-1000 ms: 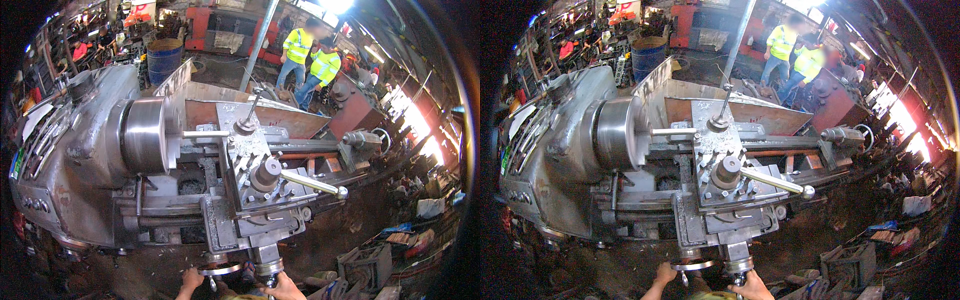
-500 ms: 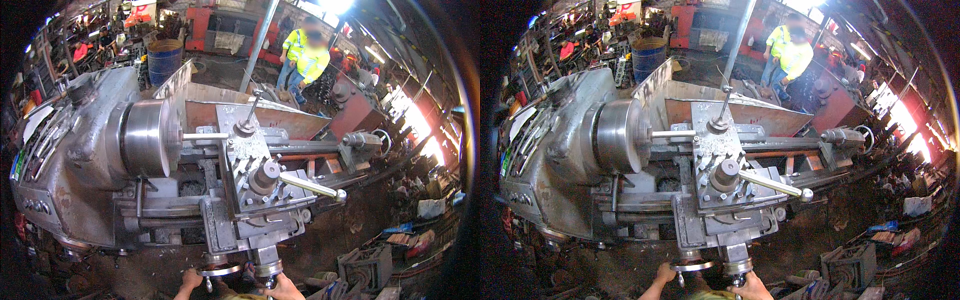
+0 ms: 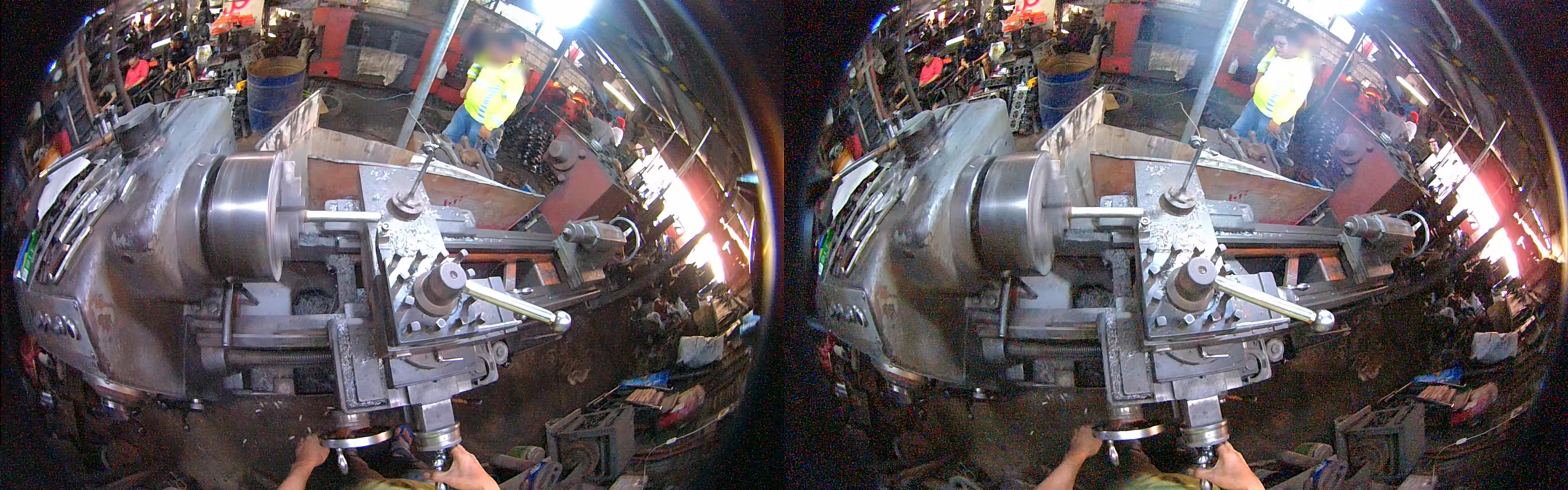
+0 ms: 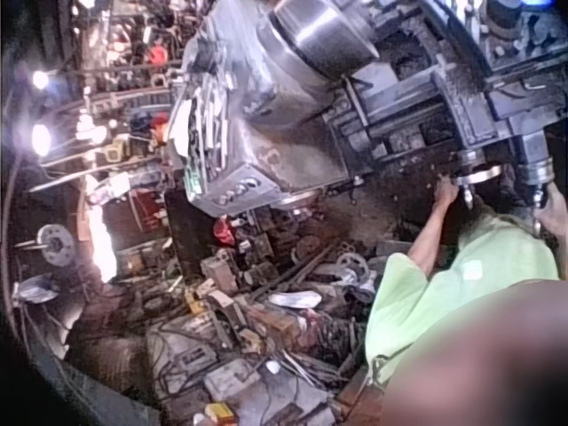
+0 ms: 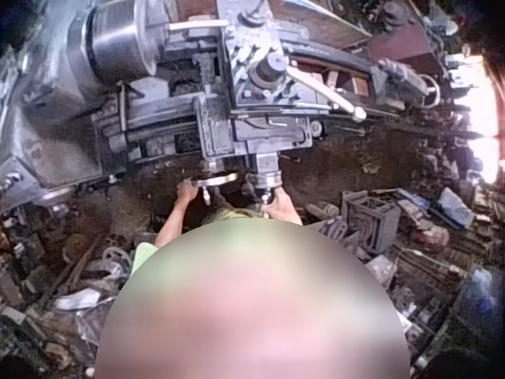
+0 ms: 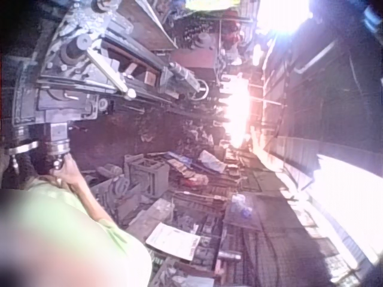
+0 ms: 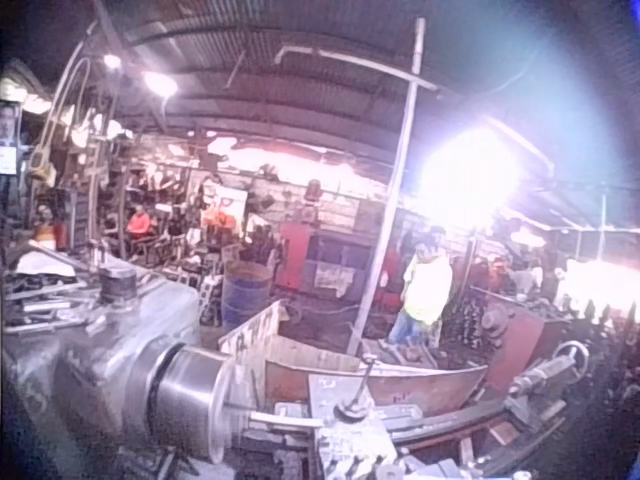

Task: The person operates a metal lathe, adjusting the tool post and carriage while a cylindrical workpiece rotates. They repeatedly measure the workpiece with a vernier caliper, make small adjustments to the tool position, and continue machining. Two other workers in high-visibility vests are visible in the background.

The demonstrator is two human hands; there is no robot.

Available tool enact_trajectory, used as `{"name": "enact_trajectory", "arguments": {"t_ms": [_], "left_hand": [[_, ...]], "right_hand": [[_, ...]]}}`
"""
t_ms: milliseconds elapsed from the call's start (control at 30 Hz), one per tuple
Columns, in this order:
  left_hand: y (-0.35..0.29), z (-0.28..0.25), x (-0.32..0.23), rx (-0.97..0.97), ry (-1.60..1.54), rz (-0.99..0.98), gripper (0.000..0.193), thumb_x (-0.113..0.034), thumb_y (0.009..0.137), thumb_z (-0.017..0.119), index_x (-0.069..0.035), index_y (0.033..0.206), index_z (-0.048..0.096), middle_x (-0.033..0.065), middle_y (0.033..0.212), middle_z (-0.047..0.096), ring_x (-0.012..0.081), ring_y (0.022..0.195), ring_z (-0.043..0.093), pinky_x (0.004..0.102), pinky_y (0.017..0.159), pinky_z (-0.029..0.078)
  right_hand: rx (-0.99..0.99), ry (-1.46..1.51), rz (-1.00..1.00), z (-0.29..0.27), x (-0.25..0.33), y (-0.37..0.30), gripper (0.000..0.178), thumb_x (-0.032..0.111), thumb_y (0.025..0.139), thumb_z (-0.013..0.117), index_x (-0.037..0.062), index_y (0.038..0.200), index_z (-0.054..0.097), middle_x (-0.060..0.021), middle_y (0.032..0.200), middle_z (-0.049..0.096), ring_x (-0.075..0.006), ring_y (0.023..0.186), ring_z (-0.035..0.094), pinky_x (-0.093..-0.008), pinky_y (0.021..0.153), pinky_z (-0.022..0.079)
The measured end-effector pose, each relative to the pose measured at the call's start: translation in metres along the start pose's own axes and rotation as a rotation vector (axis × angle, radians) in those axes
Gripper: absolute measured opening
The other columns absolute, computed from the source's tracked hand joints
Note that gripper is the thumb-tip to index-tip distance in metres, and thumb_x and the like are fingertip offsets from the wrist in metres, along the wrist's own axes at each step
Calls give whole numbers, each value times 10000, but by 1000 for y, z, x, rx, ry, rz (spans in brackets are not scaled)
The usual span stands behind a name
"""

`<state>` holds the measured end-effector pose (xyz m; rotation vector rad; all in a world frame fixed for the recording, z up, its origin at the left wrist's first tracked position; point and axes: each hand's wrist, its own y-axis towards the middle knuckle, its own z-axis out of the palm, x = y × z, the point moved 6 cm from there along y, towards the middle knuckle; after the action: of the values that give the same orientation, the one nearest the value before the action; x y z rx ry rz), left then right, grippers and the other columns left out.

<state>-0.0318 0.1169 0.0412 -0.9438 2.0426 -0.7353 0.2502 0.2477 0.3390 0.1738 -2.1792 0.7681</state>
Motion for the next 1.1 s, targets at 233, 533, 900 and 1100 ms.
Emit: {"name": "enact_trajectory", "arguments": {"t_ms": [233,533,900,1100], "left_hand": [[-4,-8,-9,-32,-54,147,404,-281,800,594,-108,1158,669,223,1118,659,421,1094,598,503,976,472],[-47,-31,-92,74,248,539,374,-327,779,657,-160,1112,695,166,1061,701,395,978,662,518,897,513],[-52,-22,-109,83,275,519,353,-204,764,623,-121,1101,687,202,1045,693,409,997,655,512,890,509],[-38,-39,-50,-304,186,489,396,-231,780,609,-81,1142,670,246,1021,677,453,984,630,531,937,465]], "right_hand": [[19,25,27,0,-3,1,526,133,698,759,-7,1161,551,-102,826,643,-195,710,602,-351,664,514],[95,155,142,4,-10,2,552,61,724,725,-15,1223,503,-91,826,625,-137,659,606,-306,588,514],[40,66,38,-3,6,-1,515,101,699,746,-31,1159,558,-96,875,649,-174,738,593,-338,678,519],[196,89,91,-5,-26,12,510,114,697,780,-41,1147,594,-97,923,679,-152,794,589,-344,742,509]]}}
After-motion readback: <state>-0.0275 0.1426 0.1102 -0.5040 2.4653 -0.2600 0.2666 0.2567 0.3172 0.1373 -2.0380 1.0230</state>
